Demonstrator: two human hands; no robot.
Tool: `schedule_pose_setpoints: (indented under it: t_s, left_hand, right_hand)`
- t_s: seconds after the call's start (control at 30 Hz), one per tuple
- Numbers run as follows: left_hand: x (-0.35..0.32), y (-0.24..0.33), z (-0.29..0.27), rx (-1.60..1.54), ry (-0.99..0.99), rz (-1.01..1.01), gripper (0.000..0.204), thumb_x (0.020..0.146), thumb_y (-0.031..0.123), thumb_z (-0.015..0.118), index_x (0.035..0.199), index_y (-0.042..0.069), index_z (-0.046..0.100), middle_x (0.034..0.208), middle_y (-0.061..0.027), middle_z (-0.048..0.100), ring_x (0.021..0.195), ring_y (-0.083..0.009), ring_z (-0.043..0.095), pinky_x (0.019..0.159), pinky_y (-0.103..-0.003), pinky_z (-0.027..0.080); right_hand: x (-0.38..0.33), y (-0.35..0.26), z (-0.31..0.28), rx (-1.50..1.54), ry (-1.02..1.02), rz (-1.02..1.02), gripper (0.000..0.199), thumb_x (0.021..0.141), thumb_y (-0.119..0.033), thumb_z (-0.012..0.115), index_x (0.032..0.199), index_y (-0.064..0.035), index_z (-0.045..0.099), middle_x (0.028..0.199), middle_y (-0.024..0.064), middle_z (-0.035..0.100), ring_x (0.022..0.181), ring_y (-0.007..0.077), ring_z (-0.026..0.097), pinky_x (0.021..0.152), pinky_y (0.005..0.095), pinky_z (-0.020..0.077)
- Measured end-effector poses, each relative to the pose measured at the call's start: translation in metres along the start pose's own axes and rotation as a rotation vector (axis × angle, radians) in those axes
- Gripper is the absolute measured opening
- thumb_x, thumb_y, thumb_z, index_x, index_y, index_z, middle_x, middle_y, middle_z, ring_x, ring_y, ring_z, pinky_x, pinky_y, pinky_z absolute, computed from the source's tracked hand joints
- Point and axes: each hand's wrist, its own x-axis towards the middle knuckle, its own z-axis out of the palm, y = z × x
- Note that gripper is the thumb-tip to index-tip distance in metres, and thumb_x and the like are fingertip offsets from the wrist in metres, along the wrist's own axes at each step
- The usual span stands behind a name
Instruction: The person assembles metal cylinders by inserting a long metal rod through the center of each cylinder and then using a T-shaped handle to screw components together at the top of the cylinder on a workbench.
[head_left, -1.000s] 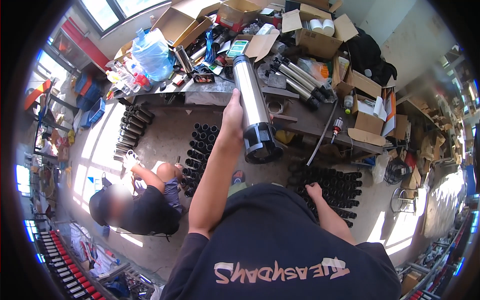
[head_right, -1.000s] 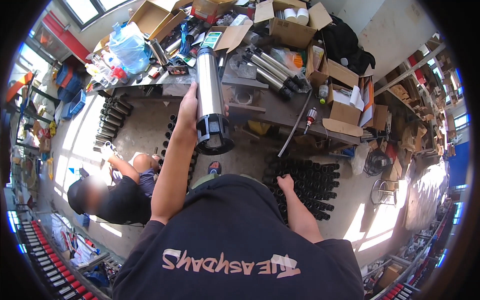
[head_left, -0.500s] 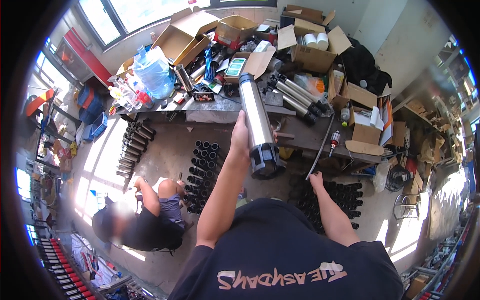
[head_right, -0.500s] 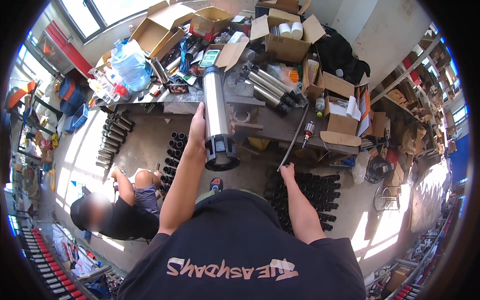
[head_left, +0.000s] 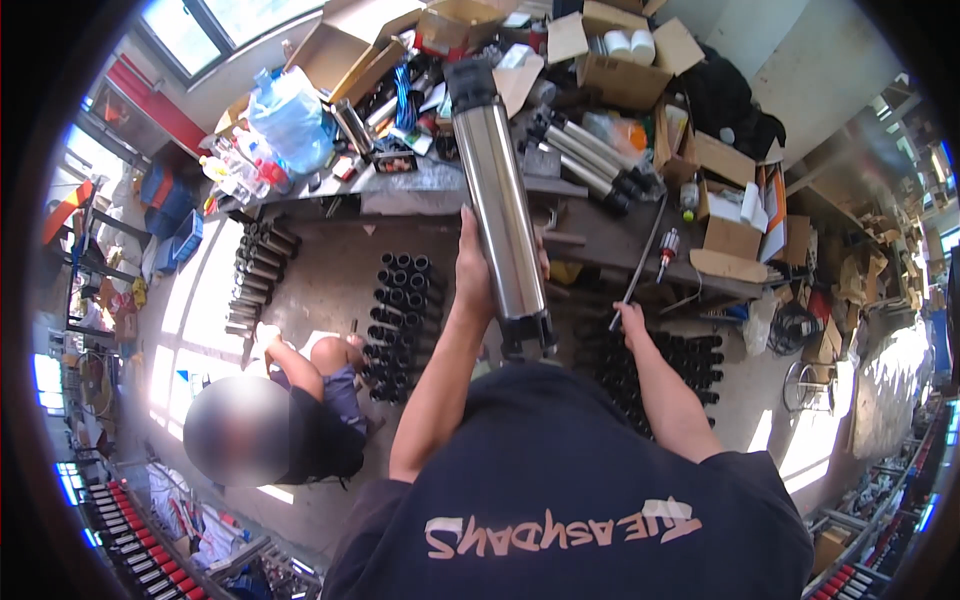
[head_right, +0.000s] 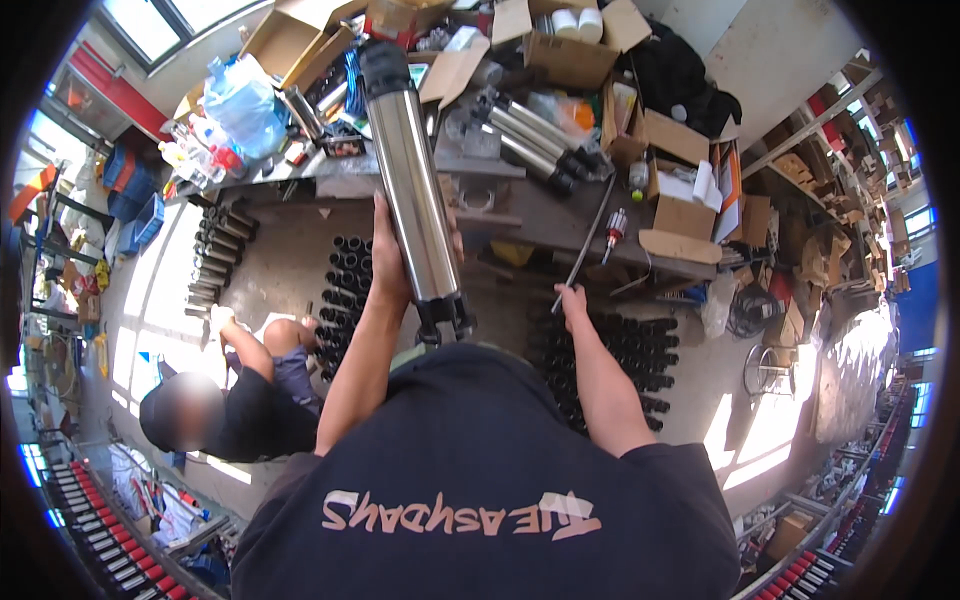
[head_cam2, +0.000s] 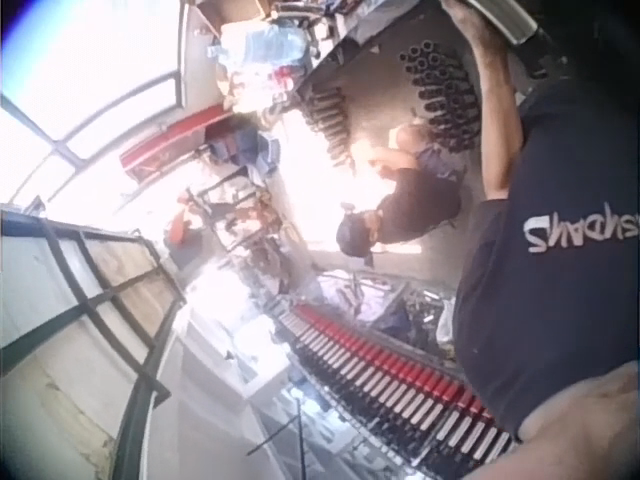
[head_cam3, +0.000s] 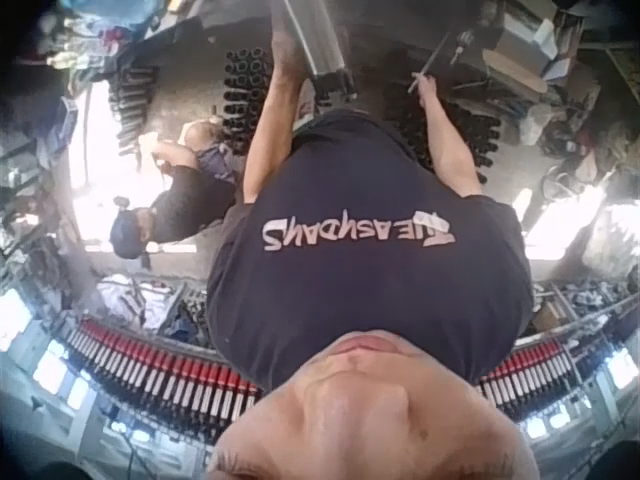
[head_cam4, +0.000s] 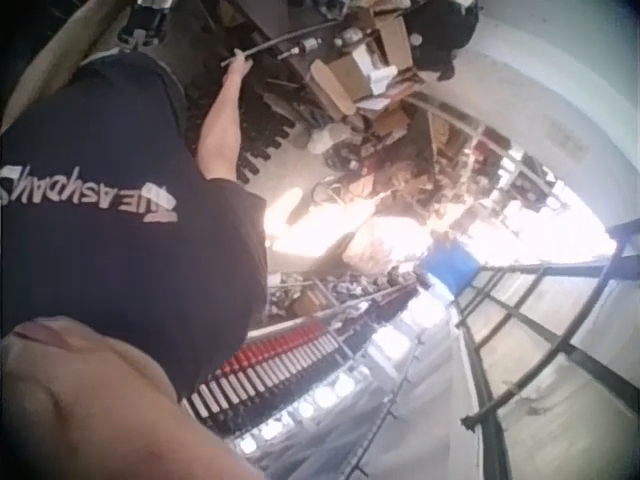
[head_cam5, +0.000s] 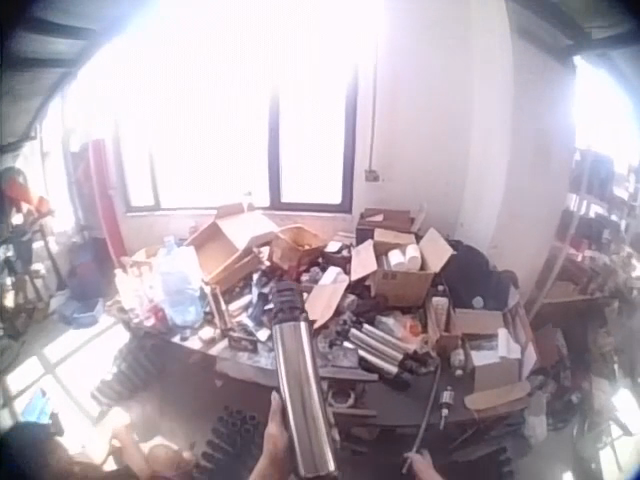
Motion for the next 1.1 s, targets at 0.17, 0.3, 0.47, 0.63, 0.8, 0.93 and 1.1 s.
schedule_pose_setpoints:
  t_s: [0.17,0.3,0.47,0.63,0.8,0.93,1.1]
  left_hand:
    - [-0.001,0.005,0.001,0.006,-0.109,0.072,0.081,0.095,0.075,0.024,0.12,0.003,0.052,0.092,-0.0154,0.06,0.072,-0.0286,0.064,0.063,-0.042,0.057]
    - [-0.001,0.007,0.006,-0.007,-0.068,0.038,0.082,0.095,0.075,0.023,0.121,0.002,0.052,0.094,-0.0168,0.061,0.072,-0.0295,0.064,0.063,-0.043,0.057]
    - [0.001,0.019,0.008,0.387,0.08,0.125,0.075,0.094,0.07,0.043,0.125,0.002,0.049,0.1,-0.0128,0.063,0.078,-0.0246,0.067,0.066,-0.04,0.058]
    - [-0.025,0.006,-0.014,1.01,0.211,0.436,0.094,0.063,0.024,0.095,0.135,0.004,0.039,0.105,-0.0075,0.064,0.088,-0.0161,0.065,0.079,-0.03,0.054]
    - [-0.078,-0.049,-0.082,1.501,0.191,0.413,0.064,0.06,0.011,0.083,0.118,0.005,0.056,0.096,-0.0161,0.067,0.089,-0.0349,0.067,0.078,-0.04,0.054]
    - [-0.111,-0.124,-0.199,1.715,0.157,0.21,0.059,0.058,0.011,0.078,0.113,0.009,0.06,0.102,-0.0111,0.064,0.099,-0.0317,0.061,0.087,-0.043,0.048]
    - [-0.154,-0.211,-0.402,1.856,0.62,-0.881,0.083,0.07,0.044,0.084,0.135,0.006,0.049,0.135,-0.0222,0.049,0.123,-0.0419,0.049,0.102,-0.054,0.042]
  right_hand:
    - [-0.032,-0.042,0.009,0.028,-0.026,0.11,0.072,0.081,-0.041,0.074,0.129,0.0071,0.051,0.111,0.0136,0.063,0.101,0.0224,0.058,0.09,0.0345,0.0456]
    - [-0.013,-0.018,-0.001,0.029,-0.039,0.016,0.074,0.082,-0.053,0.072,0.133,-0.0043,0.05,0.093,0.0034,0.057,0.079,0.0131,0.052,0.065,0.0305,0.0421]
    - [-0.049,-0.063,0.019,-0.586,0.688,-0.147,0.074,0.077,-0.054,0.075,0.131,-0.0089,0.054,0.131,0.0133,0.054,0.122,0.0352,0.052,0.1,0.0605,0.0373]
    - [-0.125,-0.229,0.037,0.098,0.04,-0.703,0.057,0.091,-0.022,0.073,0.136,-0.0003,0.047,0.119,0.0091,0.059,0.089,0.0105,0.056,0.078,0.0245,0.048]
    - [-0.255,-0.332,0.015,-0.027,-0.653,-0.62,0.09,0.076,-0.014,0.075,0.153,-0.0086,0.028,0.132,0.0105,0.055,0.082,0.012,0.058,0.07,0.0258,0.05]
    - [-0.229,-0.233,0.073,-0.765,-0.643,-0.704,0.047,0.072,-0.029,0.08,0.109,-0.0054,0.065,0.103,0.0149,0.066,0.087,0.0341,0.066,0.079,0.0423,0.055]
    - [-0.123,0.022,0.178,-0.852,-0.383,-0.35,0.048,0.072,-0.041,0.078,0.103,-0.0059,0.067,0.099,0.0183,0.065,0.093,0.0379,0.066,0.084,0.047,0.0536]
